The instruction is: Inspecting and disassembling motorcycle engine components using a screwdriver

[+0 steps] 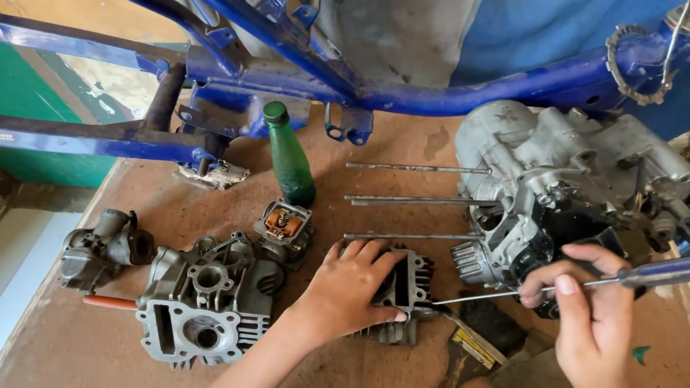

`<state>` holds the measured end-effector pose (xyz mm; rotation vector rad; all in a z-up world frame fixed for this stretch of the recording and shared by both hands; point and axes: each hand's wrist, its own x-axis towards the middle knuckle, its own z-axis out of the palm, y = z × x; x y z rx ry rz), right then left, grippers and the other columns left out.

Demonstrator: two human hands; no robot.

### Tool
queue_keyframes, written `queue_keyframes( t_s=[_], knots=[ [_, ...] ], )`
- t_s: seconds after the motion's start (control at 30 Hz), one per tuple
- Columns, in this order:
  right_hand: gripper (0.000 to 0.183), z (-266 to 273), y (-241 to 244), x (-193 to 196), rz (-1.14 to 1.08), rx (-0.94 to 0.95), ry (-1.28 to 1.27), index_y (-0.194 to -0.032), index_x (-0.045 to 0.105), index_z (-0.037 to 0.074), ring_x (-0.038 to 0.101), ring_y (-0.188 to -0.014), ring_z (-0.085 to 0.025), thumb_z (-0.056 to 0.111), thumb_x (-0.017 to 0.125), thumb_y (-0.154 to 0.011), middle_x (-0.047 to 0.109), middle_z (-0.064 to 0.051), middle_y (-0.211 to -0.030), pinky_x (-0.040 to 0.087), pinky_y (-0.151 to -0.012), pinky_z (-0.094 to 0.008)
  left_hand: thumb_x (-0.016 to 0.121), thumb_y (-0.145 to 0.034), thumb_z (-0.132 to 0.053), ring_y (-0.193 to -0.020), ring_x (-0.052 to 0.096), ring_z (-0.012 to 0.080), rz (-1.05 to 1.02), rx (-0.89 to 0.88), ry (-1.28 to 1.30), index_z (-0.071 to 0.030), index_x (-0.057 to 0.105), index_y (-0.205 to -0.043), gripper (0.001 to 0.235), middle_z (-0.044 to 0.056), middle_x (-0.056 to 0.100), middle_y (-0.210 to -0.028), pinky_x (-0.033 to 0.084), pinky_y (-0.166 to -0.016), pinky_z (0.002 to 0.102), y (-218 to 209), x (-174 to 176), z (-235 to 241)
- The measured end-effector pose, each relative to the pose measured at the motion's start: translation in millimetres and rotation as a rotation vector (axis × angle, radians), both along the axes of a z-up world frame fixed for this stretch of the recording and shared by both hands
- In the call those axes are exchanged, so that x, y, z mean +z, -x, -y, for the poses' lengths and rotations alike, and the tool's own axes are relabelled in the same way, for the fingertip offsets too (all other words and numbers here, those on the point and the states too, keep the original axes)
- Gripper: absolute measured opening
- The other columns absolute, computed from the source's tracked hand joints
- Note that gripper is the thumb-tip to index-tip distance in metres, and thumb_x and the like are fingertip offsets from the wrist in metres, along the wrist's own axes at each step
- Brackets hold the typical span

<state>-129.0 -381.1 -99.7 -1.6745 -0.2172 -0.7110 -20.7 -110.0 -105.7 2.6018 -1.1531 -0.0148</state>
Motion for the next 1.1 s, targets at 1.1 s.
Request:
queue_keyframes(
  t_s=[1.1],
  knots=[
    [0.014,-33,-60,18,-0.035,0.184,0.527,-0.1,0.063,0.004,0.08,-0.063,-0.01,0.004,0.067,-0.086,0.078,-0.004,-0.08,0.067,-0.053,-0.016,0.09,-0.065,-0.051,-0.111,0.055,0.0338,-0.026,-0.077,0.126,-0.009,0.06,-0.135,0.087,0.012,0.058,-0.121,0.042,-0.098,0.048,-13,-10,2]
  ],
)
